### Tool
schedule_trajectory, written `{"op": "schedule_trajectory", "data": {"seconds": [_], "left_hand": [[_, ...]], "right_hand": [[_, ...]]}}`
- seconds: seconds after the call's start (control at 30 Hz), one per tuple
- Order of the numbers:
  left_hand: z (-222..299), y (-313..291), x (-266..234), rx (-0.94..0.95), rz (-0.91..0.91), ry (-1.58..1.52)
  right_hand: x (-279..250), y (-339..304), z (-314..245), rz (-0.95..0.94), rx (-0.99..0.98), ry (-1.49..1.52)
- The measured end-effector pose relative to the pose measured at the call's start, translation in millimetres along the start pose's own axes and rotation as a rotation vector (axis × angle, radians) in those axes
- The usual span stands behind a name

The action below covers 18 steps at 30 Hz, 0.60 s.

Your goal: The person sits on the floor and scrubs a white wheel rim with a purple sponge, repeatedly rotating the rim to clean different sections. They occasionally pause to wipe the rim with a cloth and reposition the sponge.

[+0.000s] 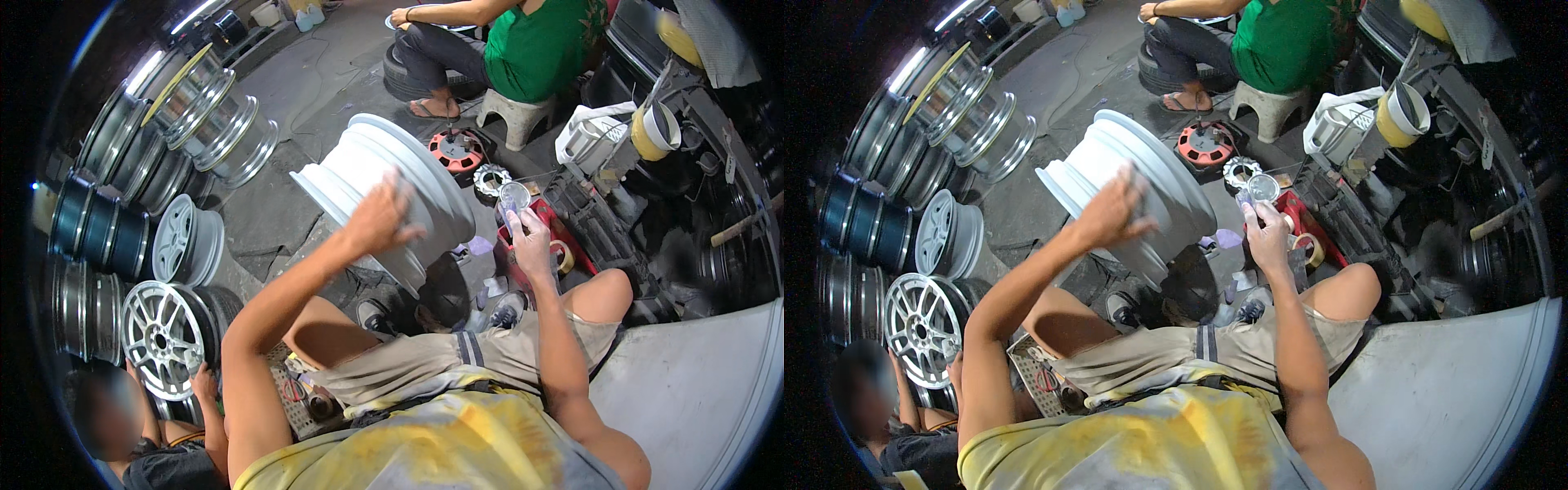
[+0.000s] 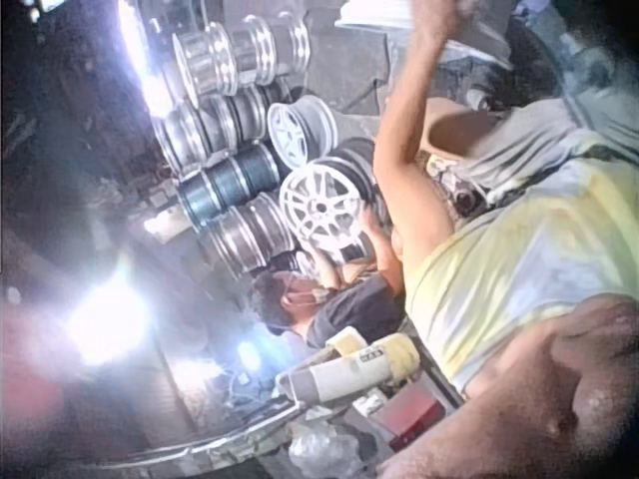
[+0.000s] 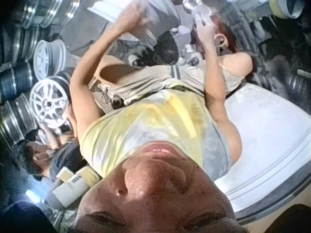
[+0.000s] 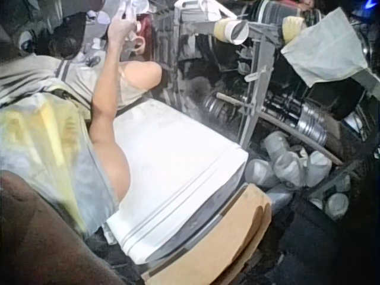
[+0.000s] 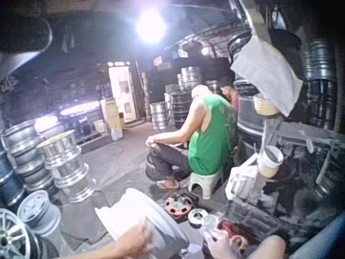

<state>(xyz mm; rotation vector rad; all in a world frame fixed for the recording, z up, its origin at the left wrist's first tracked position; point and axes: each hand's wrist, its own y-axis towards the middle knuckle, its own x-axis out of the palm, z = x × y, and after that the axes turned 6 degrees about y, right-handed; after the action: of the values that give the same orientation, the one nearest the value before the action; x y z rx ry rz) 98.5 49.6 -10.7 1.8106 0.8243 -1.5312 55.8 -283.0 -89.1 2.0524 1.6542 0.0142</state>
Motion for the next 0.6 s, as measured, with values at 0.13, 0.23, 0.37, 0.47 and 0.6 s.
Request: {"op": "schedule_trajectory", "data": {"seconds": [0.13, 0.23, 0.37, 0.47, 0.6], "left_hand": [[85.7, -2.9, -97.7, 0.067, -0.614, 0.143], [106.3, -0.4, -154.8, 0.153, -0.399, 0.226], [160.7, -15.8, -272.1, 0.266, -0.245, 0.089], [194.0, -14.4, -278.9, 0.578, -0.222, 0.067], [207.4, -9.1, -272.5, 0.723, -0.221, 0.023]], "right_hand": [[-1.4, -9.1, 21.7, 0.059, -0.050, -0.010], [1.6, -6.5, 25.3, -0.029, -0.047, -0.049], [38.4, -13.9, 19.8, 0.033, -0.127, -0.034], [21.9, -20.6, 35.4, 0.040, 0.010, -0.006], [19.2, -31.0, 52.0, 0.025, 0.050, -0.074]]}}
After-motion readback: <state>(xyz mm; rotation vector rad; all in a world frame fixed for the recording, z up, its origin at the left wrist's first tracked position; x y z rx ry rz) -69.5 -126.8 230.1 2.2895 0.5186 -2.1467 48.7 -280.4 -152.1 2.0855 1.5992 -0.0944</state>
